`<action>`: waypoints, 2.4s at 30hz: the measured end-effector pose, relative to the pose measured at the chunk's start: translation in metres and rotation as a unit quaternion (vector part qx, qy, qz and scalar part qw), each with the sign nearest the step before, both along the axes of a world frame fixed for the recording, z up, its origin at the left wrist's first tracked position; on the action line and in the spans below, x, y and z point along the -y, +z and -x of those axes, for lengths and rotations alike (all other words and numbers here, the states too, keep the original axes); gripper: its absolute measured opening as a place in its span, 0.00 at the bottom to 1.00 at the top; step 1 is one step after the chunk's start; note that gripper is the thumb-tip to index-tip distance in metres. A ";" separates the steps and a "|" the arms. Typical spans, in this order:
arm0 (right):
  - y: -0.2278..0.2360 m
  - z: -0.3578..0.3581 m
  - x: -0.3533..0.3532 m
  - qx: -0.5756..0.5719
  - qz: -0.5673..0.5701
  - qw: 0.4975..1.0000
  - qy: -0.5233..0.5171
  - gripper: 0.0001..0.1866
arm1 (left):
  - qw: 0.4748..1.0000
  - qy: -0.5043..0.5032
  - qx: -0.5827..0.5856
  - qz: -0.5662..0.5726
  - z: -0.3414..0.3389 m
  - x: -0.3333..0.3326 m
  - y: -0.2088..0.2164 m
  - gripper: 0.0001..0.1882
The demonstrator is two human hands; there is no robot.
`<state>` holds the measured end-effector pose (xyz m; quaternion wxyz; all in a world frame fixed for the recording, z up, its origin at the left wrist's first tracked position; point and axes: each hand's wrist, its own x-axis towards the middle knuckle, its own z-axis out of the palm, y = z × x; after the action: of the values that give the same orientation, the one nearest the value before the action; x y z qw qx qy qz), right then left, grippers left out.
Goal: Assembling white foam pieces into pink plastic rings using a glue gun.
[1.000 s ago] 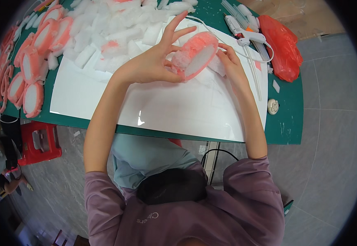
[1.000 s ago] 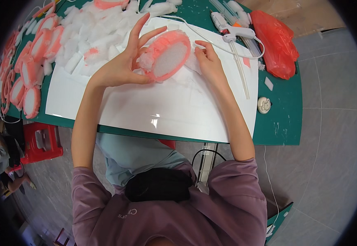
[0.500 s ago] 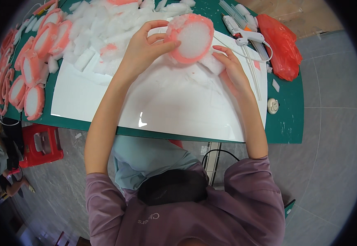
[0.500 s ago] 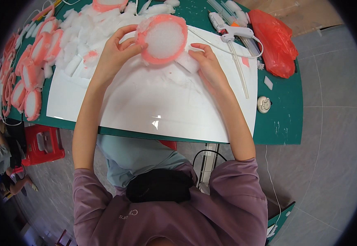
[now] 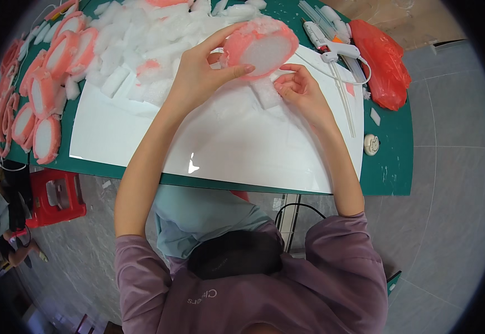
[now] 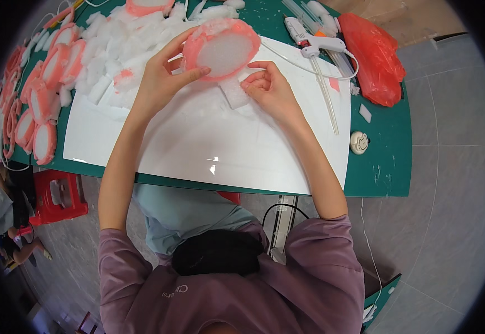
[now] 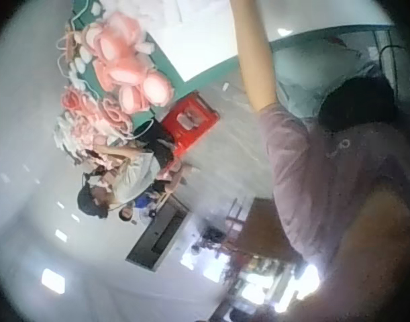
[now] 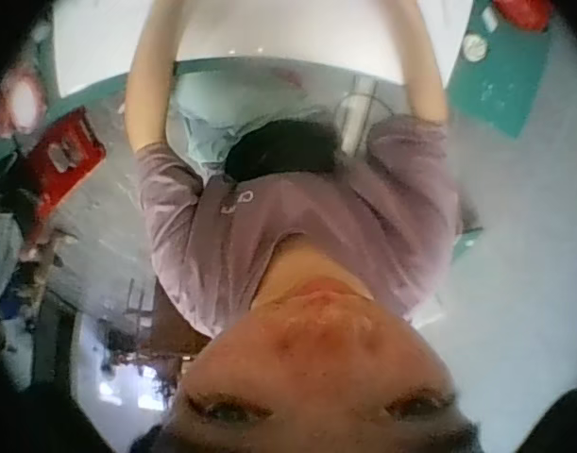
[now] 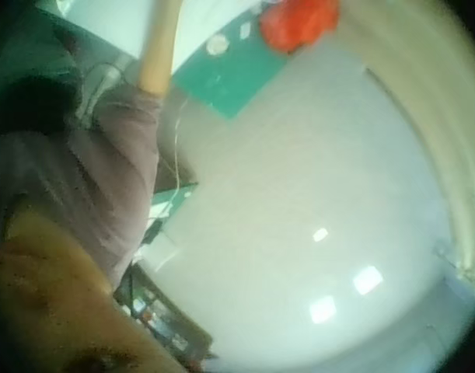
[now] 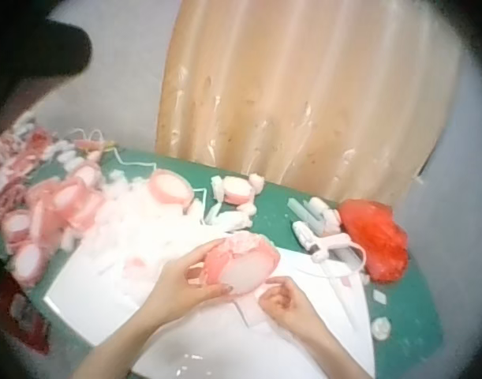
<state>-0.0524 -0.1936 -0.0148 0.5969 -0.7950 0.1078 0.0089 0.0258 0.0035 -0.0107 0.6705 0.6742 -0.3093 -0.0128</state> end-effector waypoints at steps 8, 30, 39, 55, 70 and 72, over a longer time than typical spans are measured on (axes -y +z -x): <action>0.012 0.000 0.003 0.302 0.073 0.948 -0.067 0.25 | 0.999 -0.015 0.037 -0.035 0.003 -0.004 0.008 0.31; 0.016 0.004 -0.006 0.378 0.266 0.887 -0.008 0.26 | 0.980 0.074 0.167 -0.077 0.003 0.000 0.003 0.20; 0.016 0.002 -0.003 0.391 0.275 0.878 -0.020 0.24 | 0.965 0.108 0.235 -0.049 0.002 0.006 -0.003 0.20; 0.013 0.000 0.000 0.353 0.146 0.924 -0.007 0.25 | 0.976 0.078 0.202 -0.016 0.001 0.008 -0.006 0.16; 0.015 0.000 0.006 0.314 0.084 0.946 0.007 0.23 | 0.987 0.072 0.141 -0.029 -0.001 0.012 -0.011 0.15; 0.019 -0.004 0.019 0.346 0.139 0.927 -0.042 0.23 | 0.986 0.067 0.148 -0.031 -0.001 0.012 -0.012 0.15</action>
<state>-0.0482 -0.2126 0.0038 0.4801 -0.8188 -0.0720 -0.3064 0.0269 -0.0090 -0.0224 0.5955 0.7085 -0.3584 0.1226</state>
